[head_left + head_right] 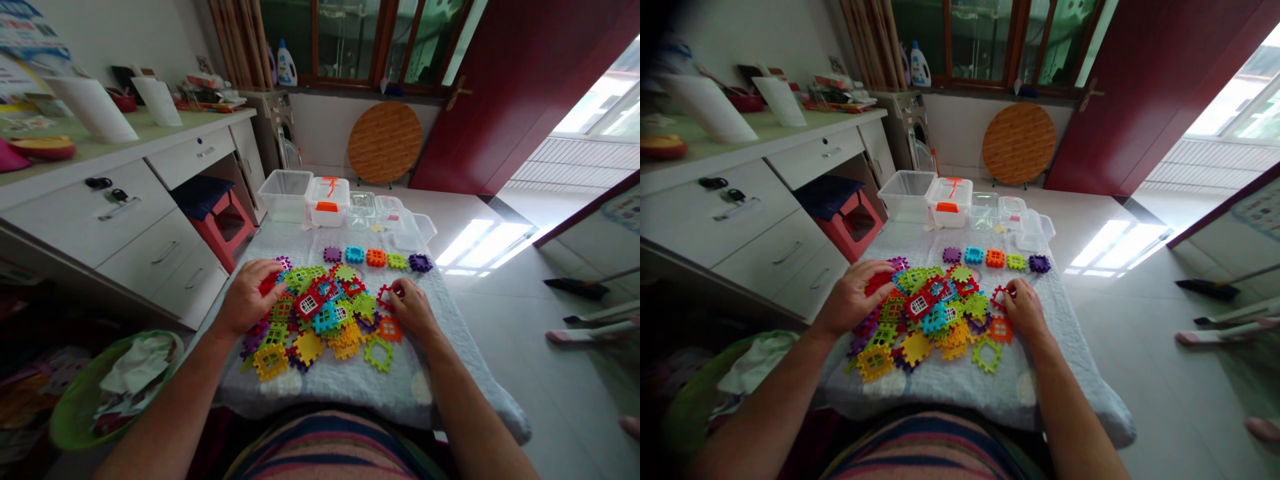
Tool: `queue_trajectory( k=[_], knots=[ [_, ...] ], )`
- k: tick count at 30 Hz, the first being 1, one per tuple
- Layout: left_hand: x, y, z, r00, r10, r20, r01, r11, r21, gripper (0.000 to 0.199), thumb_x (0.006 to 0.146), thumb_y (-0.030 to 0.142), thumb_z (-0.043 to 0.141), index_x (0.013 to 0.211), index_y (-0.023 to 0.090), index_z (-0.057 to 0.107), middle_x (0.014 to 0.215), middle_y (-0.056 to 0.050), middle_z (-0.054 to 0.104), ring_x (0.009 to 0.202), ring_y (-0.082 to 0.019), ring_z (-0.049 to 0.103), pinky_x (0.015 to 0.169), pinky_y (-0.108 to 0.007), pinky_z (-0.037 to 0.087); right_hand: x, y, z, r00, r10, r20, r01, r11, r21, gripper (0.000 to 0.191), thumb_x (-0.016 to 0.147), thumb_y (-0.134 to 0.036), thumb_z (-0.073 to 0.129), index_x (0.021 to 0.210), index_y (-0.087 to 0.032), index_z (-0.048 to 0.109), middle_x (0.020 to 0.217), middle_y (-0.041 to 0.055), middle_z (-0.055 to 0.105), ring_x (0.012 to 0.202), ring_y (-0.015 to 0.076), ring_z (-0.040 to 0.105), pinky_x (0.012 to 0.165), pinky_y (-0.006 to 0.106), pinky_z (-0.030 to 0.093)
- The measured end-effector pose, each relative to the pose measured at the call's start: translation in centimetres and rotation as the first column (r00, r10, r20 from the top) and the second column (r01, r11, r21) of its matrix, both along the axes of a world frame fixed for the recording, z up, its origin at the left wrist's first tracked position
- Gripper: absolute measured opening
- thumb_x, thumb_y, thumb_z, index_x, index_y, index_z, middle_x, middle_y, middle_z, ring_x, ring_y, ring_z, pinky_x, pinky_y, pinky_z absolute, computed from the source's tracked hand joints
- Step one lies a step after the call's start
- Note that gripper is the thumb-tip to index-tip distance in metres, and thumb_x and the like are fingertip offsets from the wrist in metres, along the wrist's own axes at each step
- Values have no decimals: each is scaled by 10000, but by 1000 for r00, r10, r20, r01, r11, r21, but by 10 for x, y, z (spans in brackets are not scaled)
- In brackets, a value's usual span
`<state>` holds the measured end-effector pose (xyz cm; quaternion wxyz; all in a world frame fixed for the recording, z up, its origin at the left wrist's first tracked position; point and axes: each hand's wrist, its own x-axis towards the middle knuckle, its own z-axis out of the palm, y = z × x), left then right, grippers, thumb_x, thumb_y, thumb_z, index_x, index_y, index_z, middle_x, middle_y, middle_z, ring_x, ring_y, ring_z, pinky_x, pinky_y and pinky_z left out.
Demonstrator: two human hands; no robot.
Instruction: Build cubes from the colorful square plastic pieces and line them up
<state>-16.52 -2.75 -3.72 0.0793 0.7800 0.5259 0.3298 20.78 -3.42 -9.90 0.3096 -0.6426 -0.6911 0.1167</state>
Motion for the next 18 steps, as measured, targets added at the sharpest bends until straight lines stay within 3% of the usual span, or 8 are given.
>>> queue_trajectory(
  k=[2, 5, 7, 9, 13, 15, 18],
  knots=[
    [19, -11, 6, 981, -160, -106, 150, 983, -102, 314, 816, 426, 638, 1055, 225, 668, 1165, -71, 671, 1139, -265, 571, 1044, -438, 407, -5, -1, 4, 988, -46, -144, 49, 999, 21, 92, 819, -317, 532, 797, -230, 515, 643, -25, 518, 568, 149, 481, 591, 285, 410],
    [40, -22, 5, 948, -246, -204, 208, 959, -194, 431, 760, 420, 721, 1136, 224, 639, 1185, -90, 656, 1112, -272, 577, 998, -428, 438, -22, -4, 12, 952, -51, -303, 99, 984, 145, 132, 843, -345, 558, 799, -237, 496, 574, -65, 430, 488, 122, 398, 507, 260, 355],
    [46, -23, 1, 938, -239, -251, 183, 956, -229, 497, 739, 387, 745, 1186, 212, 613, 1181, -102, 646, 1101, -275, 580, 977, -417, 452, -39, -7, 16, 950, 35, -310, 54, 961, 271, 129, 867, -313, 547, 782, -236, 486, 647, -38, 469, 547, 126, 435, 542, 262, 390],
    [48, -22, -2, 934, -216, -285, 148, 959, -243, 513, 746, 360, 735, 1213, 200, 596, 1172, -108, 640, 1099, -276, 582, 970, -411, 459, -55, -12, 19, 952, 172, -253, -78, 936, 343, 114, 900, -267, 499, 792, -233, 495, 768, 10, 532, 648, 141, 501, 612, 277, 441],
    [48, -20, -5, 935, -175, -308, 104, 967, -234, 492, 772, 305, 674, 1245, 212, 576, 1157, -106, 637, 1086, -267, 595, 961, -398, 467, -74, -21, 21, 884, 433, -175, -374, 881, 291, 83, 915, -234, 481, 967, -234, 546, 892, 42, 576, 714, 148, 556, 654, 288, 484],
    [50, -21, -6, 936, -165, -313, 95, 970, -225, 525, 756, 259, 652, 1272, 218, 562, 1159, -106, 635, 1073, -263, 602, 955, -392, 471, -74, -24, 22, 866, 463, -188, -403, 870, 283, 115, 908, -226, 489, 1007, -234, 547, 869, 34, 577, 722, 154, 564, 674, 298, 494],
    [51, -23, -7, 935, -148, -322, 86, 976, -200, 613, 708, 198, 635, 1313, 219, 537, 1179, -115, 632, 1077, -273, 604, 959, -400, 470, -68, -24, 23, 903, 390, -181, -324, 894, 309, 108, 909, -226, 483, 975, -231, 568, 878, 46, 595, 824, 189, 580, 767, 344, 496]
  ],
)
